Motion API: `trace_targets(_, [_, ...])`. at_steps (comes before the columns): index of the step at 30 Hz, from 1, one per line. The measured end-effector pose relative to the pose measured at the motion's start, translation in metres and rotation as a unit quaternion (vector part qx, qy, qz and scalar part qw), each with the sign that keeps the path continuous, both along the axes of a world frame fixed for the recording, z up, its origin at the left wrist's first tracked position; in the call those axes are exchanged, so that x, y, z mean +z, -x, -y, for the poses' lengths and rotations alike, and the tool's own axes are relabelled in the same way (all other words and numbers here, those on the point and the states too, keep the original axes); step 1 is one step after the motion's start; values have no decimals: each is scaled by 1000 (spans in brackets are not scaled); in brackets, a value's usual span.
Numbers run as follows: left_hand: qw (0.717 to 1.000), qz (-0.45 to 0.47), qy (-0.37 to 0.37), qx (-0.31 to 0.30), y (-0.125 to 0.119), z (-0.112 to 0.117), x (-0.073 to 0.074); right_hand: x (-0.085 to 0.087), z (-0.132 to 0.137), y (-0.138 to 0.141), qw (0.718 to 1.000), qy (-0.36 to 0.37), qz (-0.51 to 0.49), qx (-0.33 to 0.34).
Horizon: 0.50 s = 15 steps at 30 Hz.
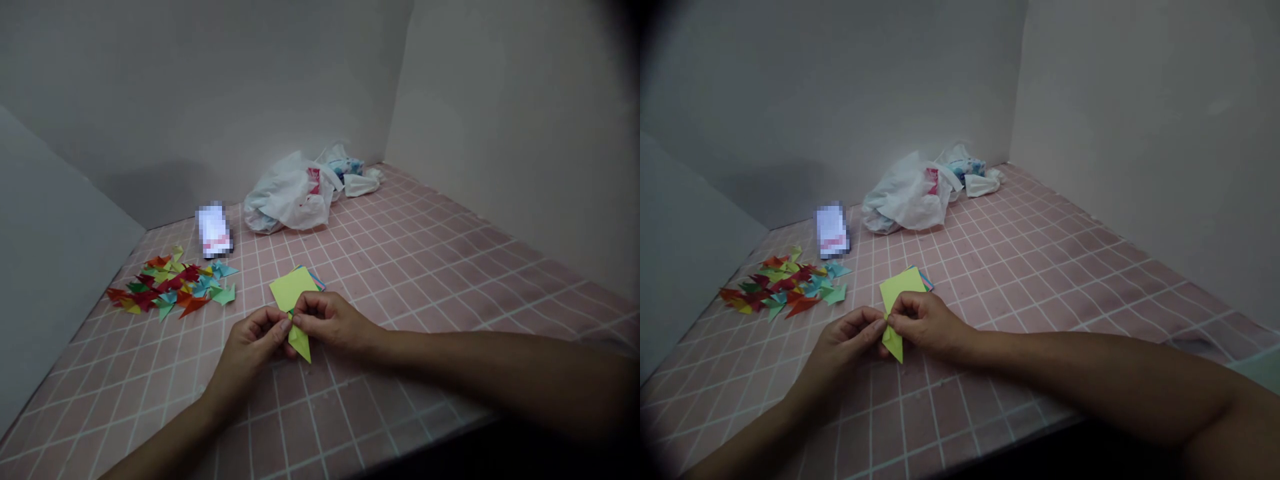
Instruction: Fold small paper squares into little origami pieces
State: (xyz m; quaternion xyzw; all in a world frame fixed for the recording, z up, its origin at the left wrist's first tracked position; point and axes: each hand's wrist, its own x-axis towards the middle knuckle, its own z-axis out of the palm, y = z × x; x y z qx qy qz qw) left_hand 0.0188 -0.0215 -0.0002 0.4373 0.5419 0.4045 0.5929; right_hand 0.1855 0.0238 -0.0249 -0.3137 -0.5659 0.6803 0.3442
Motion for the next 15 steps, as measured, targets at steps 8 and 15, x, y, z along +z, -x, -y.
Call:
trace_targets(8, [1000,24,17,1,-1,0,1,-1,0,0,999,20,-16,21])
trace_targets(15, [1000,17,10,-10,2,0,0,-1,-1,0,999,26,-18,25])
